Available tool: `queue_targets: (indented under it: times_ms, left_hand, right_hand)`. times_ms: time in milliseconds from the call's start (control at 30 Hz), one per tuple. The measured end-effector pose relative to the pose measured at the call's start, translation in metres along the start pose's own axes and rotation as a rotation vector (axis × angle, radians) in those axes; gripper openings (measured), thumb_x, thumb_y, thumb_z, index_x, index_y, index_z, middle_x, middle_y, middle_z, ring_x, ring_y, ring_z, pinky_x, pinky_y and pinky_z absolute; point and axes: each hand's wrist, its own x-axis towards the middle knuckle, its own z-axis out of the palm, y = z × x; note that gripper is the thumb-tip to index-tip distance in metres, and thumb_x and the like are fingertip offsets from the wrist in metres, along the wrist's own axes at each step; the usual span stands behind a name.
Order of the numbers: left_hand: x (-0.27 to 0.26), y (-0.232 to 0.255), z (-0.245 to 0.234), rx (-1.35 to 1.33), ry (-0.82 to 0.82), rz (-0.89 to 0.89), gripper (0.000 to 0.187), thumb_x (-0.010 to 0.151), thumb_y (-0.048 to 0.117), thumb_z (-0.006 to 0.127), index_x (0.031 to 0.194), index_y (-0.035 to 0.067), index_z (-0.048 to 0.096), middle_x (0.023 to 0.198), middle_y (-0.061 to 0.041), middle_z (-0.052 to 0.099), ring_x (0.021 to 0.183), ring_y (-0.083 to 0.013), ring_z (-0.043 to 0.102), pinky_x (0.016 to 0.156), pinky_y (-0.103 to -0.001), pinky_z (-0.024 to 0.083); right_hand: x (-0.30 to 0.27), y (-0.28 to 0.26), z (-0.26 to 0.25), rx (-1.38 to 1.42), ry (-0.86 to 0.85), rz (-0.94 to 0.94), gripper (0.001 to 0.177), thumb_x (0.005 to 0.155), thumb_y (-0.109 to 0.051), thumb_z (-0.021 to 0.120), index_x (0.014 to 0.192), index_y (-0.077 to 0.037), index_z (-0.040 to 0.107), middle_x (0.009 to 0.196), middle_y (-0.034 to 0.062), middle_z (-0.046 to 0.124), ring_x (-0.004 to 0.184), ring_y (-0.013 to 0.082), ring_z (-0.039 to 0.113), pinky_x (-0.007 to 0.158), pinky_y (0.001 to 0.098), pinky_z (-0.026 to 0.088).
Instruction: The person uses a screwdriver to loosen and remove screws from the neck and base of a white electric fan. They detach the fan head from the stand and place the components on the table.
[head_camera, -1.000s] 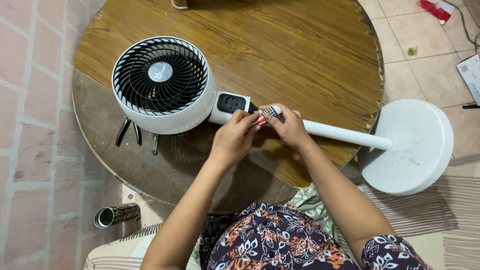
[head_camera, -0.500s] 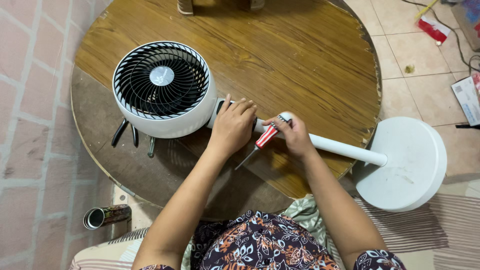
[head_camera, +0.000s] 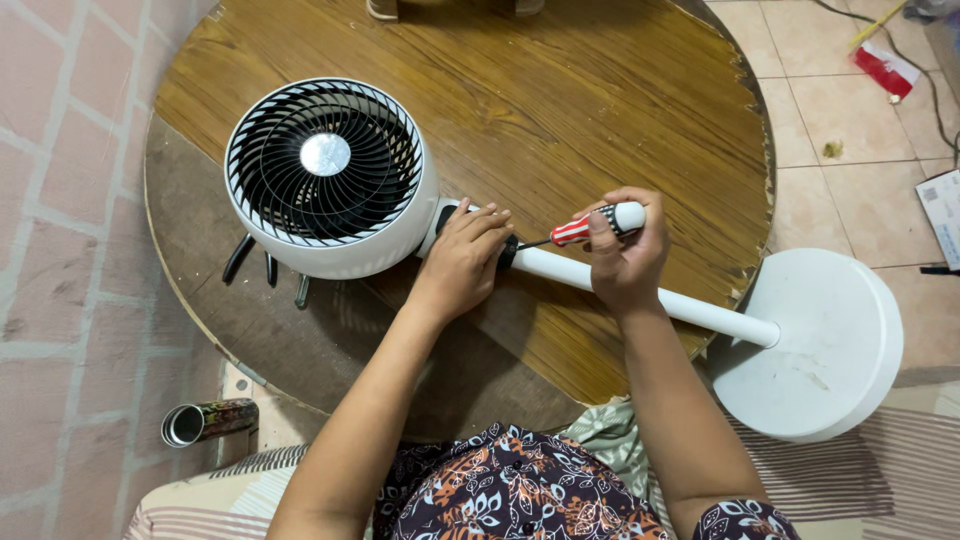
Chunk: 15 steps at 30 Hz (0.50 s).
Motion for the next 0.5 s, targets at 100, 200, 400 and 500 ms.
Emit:
queue_targets:
  times_ms: [100, 200, 400, 500]
  left_hand:
    - [0.0, 0.001, 0.001, 0.004, 0.004, -0.009, 0.023, 0.092, 0.002, 0.067, 0.115, 0.003, 0.071, 0.129, -0.012, 0.068, 0.131, -0.0326, 0.058, 0.12, -0.054, 0.037]
    - [0.001, 0.001, 0.001, -0.006, 0.012, -0.016, 0.021, 0.093, 0.003, 0.067, 0.113, 0.004, 0.071, 0.129, -0.012, 0.068, 0.131, -0.0324, 0.059, 0.12, -0.054, 0.037]
    - [0.001, 0.003, 0.001, -0.007, 0.02, -0.02, 0.02, 0.093, 0.003, 0.067, 0.112, 0.004, 0.073, 0.128, -0.011, 0.069, 0.132, -0.0318, 0.059, 0.12, -0.054, 0.037]
    - [0.001, 0.003, -0.001, 0.009, -0.01, -0.034, 0.024, 0.091, 0.003, 0.068, 0.114, 0.006, 0.074, 0.13, -0.011, 0.069, 0.134, -0.0313, 0.058, 0.122, -0.055, 0.035]
  right_hand:
    - [-0.001, -0.002, 0.005, -0.088, -0.025, -0.097, 0.03, 0.108, -0.024, 0.068, 0.119, -0.003, 0.05, 0.094, 0.0117, 0.074, 0.086, 0.0167, 0.074, 0.08, 0.0288, 0.059]
    - [0.0, -0.006, 0.01, -0.157, -0.021, -0.109, 0.029, 0.105, -0.022, 0.07, 0.118, -0.003, 0.052, 0.092, 0.0116, 0.075, 0.083, 0.0161, 0.074, 0.077, 0.0285, 0.059]
    - [0.013, -0.031, 0.008, -0.357, -0.069, -0.235, 0.036, 0.096, -0.029, 0.082, 0.107, -0.004, 0.06, 0.08, 0.0061, 0.071, 0.072, 0.0152, 0.074, 0.062, 0.0278, 0.059]
    - [0.022, -0.047, 0.011, -0.581, -0.071, -0.21, 0.044, 0.087, -0.038, 0.092, 0.088, -0.008, 0.059, 0.064, 0.0018, 0.066, 0.056, 0.0143, 0.069, 0.048, 0.0271, 0.053]
